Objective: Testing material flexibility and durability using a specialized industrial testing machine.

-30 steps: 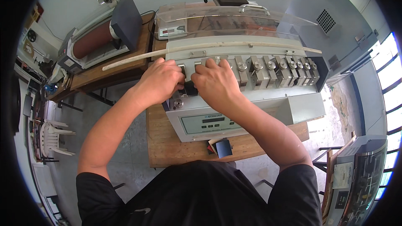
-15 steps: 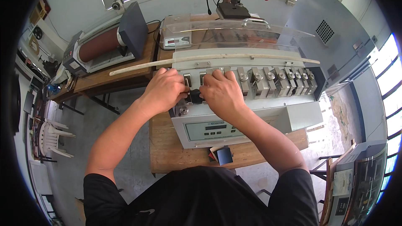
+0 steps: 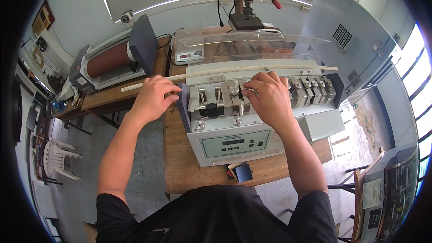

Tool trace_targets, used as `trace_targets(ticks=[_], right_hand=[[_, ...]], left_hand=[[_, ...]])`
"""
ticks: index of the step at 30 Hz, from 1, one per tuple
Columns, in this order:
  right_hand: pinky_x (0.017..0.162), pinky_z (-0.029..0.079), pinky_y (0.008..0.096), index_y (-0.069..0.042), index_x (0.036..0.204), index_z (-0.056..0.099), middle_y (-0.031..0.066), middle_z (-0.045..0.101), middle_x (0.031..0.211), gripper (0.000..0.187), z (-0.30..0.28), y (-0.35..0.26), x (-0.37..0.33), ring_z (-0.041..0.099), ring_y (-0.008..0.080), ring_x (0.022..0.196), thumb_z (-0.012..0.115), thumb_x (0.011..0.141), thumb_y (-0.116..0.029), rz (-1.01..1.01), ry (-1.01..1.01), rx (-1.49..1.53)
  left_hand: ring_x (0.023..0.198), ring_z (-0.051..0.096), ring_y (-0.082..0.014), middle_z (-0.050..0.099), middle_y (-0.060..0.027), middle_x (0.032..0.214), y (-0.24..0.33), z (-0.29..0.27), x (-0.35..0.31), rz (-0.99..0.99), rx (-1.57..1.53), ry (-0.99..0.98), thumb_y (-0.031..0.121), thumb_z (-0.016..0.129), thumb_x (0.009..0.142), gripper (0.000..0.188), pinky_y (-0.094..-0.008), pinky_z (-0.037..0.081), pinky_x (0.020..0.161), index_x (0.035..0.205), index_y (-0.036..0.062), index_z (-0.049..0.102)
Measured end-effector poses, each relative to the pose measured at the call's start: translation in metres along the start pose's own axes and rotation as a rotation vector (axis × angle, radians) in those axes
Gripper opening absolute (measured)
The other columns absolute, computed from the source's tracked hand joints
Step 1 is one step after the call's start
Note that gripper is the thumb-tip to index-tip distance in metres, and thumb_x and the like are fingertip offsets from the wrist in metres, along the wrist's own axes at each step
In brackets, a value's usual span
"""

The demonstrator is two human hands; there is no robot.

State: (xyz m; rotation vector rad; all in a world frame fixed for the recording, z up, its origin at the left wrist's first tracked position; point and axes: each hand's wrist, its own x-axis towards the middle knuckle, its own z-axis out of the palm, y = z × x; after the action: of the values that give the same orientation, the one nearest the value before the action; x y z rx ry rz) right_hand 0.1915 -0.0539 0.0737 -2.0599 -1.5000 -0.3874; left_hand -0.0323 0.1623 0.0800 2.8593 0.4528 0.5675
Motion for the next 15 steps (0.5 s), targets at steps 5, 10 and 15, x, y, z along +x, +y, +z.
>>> trace_targets(ticks=[5,10,15], right_hand=[[0.089,0.039,0.0376,-0.011,0.097,0.074,0.0014,0.067,0.097,0.017,0.007,-0.003,0.025,0.057,0.0225,0.099,0.072,0.084,-0.023,-0.045,-0.070,0.016],[0.090,0.039,0.0374,-0.012,0.100,0.073,0.0018,0.068,0.100,0.020,0.025,-0.010,0.061,0.057,0.0221,0.102,0.072,0.083,-0.023,-0.141,-0.150,-0.020],[0.094,0.038,0.0382,-0.015,0.100,0.073,0.0001,0.069,0.100,0.020,0.045,-0.012,0.080,0.057,0.0204,0.106,0.071,0.082,-0.025,-0.138,-0.337,-0.077]], left_hand=[[0.101,0.058,-0.0233,0.069,-0.0035,0.097,0.003,0.002,0.013,-0.026,0.011,-0.049,0.017,0.073,0.081,0.019,-0.0367,0.039,0.089,0.099,0.0096,0.074],[0.106,0.059,-0.0237,0.070,-0.0055,0.101,0.011,0.012,0.047,0.031,0.075,-0.140,0.016,0.072,0.082,0.024,-0.0383,0.041,0.094,0.105,0.0108,0.072],[0.105,0.061,-0.0247,0.070,-0.0072,0.101,0.018,0.023,0.073,-0.009,0.109,-0.314,0.013,0.069,0.085,0.024,-0.0392,0.041,0.095,0.109,0.0109,0.071]])
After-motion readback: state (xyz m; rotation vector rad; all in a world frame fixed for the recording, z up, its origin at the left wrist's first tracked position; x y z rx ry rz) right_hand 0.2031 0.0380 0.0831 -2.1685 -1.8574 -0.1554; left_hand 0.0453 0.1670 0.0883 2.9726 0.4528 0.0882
